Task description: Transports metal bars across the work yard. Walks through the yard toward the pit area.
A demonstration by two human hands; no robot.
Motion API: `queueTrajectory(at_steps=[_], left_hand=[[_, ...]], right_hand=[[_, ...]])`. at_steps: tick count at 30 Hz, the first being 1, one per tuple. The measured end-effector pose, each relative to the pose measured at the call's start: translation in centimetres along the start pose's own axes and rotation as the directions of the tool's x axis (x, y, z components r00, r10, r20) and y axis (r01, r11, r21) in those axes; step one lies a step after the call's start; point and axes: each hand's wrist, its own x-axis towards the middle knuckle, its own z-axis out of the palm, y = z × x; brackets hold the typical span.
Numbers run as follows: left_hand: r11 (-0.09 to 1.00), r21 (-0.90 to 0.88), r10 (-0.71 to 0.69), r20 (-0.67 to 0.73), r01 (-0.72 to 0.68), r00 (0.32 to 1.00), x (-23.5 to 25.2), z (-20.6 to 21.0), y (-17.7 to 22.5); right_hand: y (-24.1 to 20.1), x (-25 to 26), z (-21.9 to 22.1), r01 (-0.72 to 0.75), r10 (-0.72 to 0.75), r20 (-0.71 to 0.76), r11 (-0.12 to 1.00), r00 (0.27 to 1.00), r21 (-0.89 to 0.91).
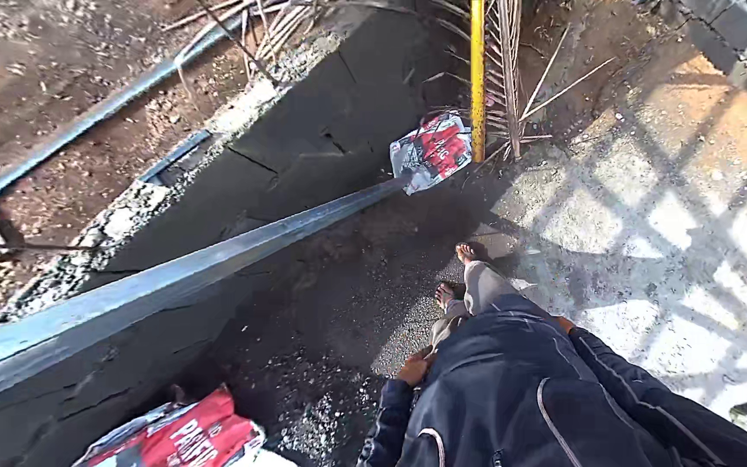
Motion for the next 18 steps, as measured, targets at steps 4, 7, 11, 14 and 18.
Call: queueTrajectory(at_steps=[4, 7, 11, 14, 18], left_hand=[[0.922, -0.385, -0.111, -0.202, 0.025, 0.973, -1.9, -3.0, 3.1], [0.903, -0.421, -0.118, -0.425, -0.080, 0.897, 0.5, -5.4, 4.6], [0.968, -0.248, -0.077, -0.453, -0.042, 0.888, 4.4, -4.9, 9.7], [0.999, -0.033, -0.030, -0.399, 0.018, 0.916, 8.1, -2.1, 14.7], [0.996, 0.060, -0.030, -0.421, 0.061, 0.906, 13.1, 4.4, 22.8]], right_hand=[[-0.8, 0.8, -0.6, 0.023, 0.003, -0.098, 0.965, 0.995, 0.263], [0.5, -0.8, -2.8, -0.038, 0.070, -0.080, 0.937, 0.994, 0.346], [6.8, 1.8, -1.1, -0.138, 0.178, -0.041, 0.874, 0.983, 0.466], [11.4, 4.7, 0.2, -0.221, 0.215, 0.079, 0.786, 0.973, 0.577], [19.2, 7.2, -0.5, -0.148, 0.136, 0.067, 0.779, 0.988, 0.610]])
